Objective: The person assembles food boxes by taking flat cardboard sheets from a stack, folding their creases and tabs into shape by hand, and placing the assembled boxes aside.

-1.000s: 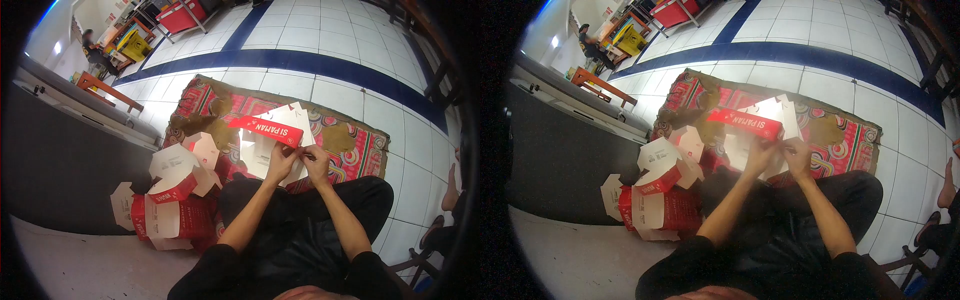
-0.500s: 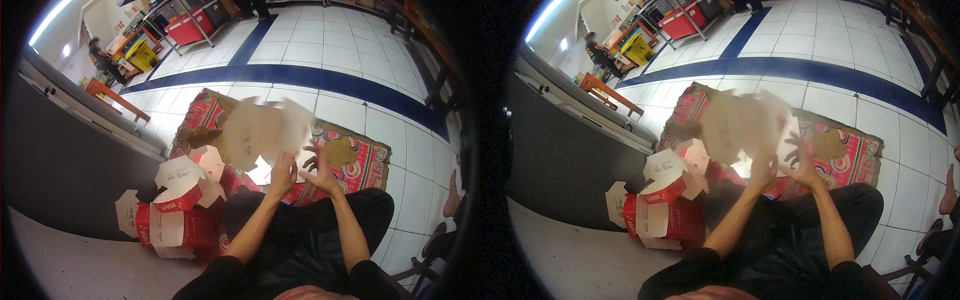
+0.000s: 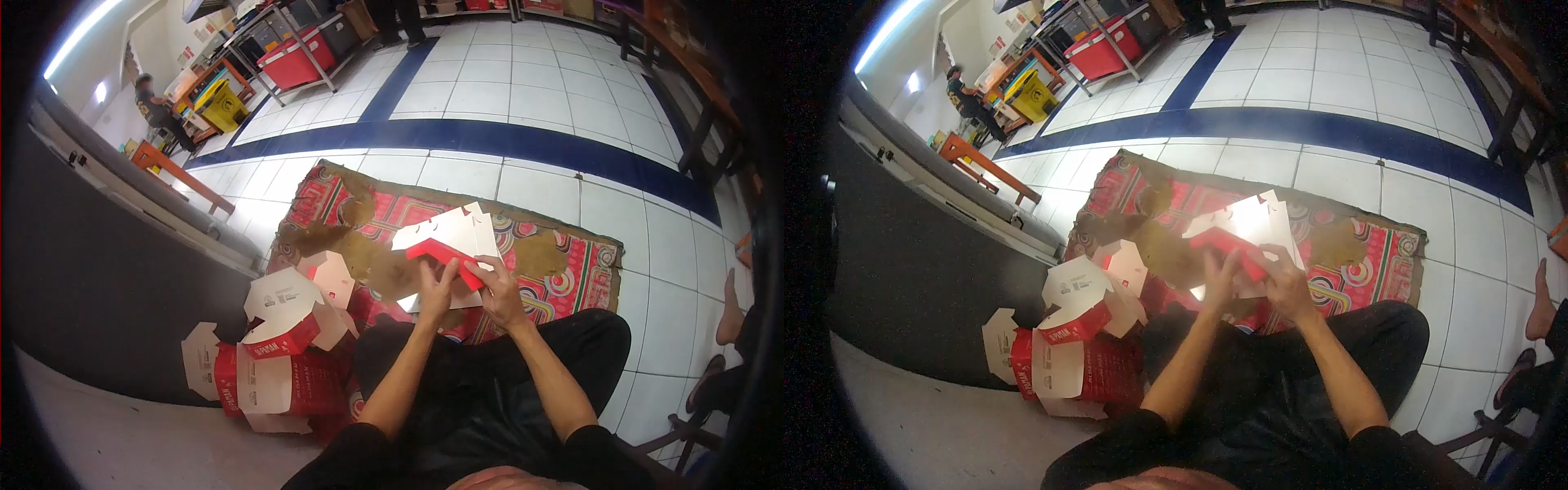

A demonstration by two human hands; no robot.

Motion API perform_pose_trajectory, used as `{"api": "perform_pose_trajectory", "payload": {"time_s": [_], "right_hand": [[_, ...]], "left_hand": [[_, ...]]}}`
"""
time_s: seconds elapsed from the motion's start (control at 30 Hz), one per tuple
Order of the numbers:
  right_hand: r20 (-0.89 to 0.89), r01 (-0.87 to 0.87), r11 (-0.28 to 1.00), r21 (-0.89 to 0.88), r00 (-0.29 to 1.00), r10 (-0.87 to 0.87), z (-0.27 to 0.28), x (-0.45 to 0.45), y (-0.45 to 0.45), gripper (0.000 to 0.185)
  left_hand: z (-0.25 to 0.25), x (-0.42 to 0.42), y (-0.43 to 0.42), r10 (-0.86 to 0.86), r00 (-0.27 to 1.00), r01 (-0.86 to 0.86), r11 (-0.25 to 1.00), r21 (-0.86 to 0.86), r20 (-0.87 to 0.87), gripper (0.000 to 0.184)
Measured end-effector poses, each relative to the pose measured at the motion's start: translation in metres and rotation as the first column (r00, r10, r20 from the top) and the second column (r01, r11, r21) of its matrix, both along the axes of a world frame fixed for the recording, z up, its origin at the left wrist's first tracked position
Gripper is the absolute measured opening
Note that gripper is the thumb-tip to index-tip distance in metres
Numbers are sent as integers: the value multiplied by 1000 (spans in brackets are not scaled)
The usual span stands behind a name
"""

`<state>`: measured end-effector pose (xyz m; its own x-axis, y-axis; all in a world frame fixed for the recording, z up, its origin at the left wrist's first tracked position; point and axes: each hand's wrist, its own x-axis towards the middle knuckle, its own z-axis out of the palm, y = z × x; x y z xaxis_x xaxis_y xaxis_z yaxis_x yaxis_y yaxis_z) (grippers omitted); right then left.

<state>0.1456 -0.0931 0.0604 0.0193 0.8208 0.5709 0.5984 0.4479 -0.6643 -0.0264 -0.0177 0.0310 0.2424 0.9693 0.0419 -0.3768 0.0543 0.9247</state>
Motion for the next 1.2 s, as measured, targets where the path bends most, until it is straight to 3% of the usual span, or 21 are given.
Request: {"api": "perform_pose_trajectory", "payload": {"time_s": [0.03, 0.07, 0.1, 0.13, 0.23, 0.27, 0.3, 0.37, 0.4, 0.43, 0.5, 0.6, 0.63, 0.73, 0.9, 0.97, 1.0, 1.07, 1.1, 1.17, 1.2], "right_hand": [[-3, 14, 1000, -1, 1000, -14, -3, -4, 0, 34], [-340, -31, 994, -109, 940, -8, -10, -8, 3, 31], [-636, -105, 977, -188, 770, -40, -19, -11, 6, 28], [-818, -155, 955, -253, 561, -125, -31, -15, 12, 21], [-845, -52, 968, -247, 501, -189, -55, -13, 17, 22], [-769, -2, 960, -280, 599, -223, -56, -9, 15, 21], [-764, 19, 958, -285, 599, -239, -50, -7, 12, 21], [-400, 166, 983, -75, 898, -182, -31, -5, 7, 19], [-268, 99, 995, 3, 959, -95, -23, 2, 6, 20], [-264, 114, 993, 3, 958, -109, -19, 2, 6, 20], [-177, 51, 999, 1, 983, -50, -13, 3, 6, 30], [-128, 11, 999, 32, 992, -7, -12, 10, 5, 29], [-92, -24, 998, 53, 995, 29, -13, 12, 6, 28], [-113, -1, 998, 67, 994, 9, -13, 13, 6, 25], [-191, 46, 999, 1, 981, -45, -26, 12, 4, 24], [-412, -13, 983, -183, 909, -64, -30, 11, 4, 17], [-410, -10, 983, -183, 910, -67, -31, 11, 7, 17], [-142, 32, 998, 49, 990, -24, -33, 16, 14, 15], [-142, 34, 998, 48, 990, -27, -33, 18, 14, 15], [-541, -223, 959, -177, 836, 95, -31, 21, 14, 18], [-600, -270, 913, -307, 799, 34, -16, 20, 10, 32]], "left_hand": [[4, -1, 1, 83, 994, -84, 996, -13, -64, 69], [8, -2, 0, 111, 989, -114, 993, -19, -95, 64], [14, -3, -1, 138, 982, -142, 989, -25, -126, 60], [21, -4, -2, 132, 937, -165, 983, -78, -324, 50], [24, 12, -12, 125, 895, -126, 992, 26, -429, 30], [34, 19, -25, 183, 873, -138, 982, 131, -453, 29], [38, 20, -27, 206, 865, -137, 974, 180, -458, 29], [24, 13, -22, 217, 884, -121, 962, 245, -414, 41], [6, 12, -14, 190, 914, -97, 960, 261, -359, 55], [9, 10, -10, 176, 934, -86, 956, 282, -311, 70], [21, 10, -13, 233, 897, -130, 951, 280, -376, 81], [19, 6, -11, 236, 917, -107, 922, 373, -322, 61], [22, 3, -8, 233, 893, -77, 922, 379, -386, 56], [36, 6, -10, 232, 878, -47, 913, 406, -420, 51], [27, 8, -13, 55, 841, 240, 853, 463, -538, 40], [23, 7, -15, 104, 761, 285, 833, 474, -640, 36], [22, 7, -13, 149, 714, 289, 827, 483, -684, 35], [20, 7, -14, 221, 623, 296, 822, 487, -750, 32], [20, 8, -15, 232, 593, 293, 830, 475, -771, 30], [28, 11, -13, 200, 575, 303, 849, 434, -793, 28], [37, 11, -17, 77, 656, 333, 863, 380, -751, 29]]}}
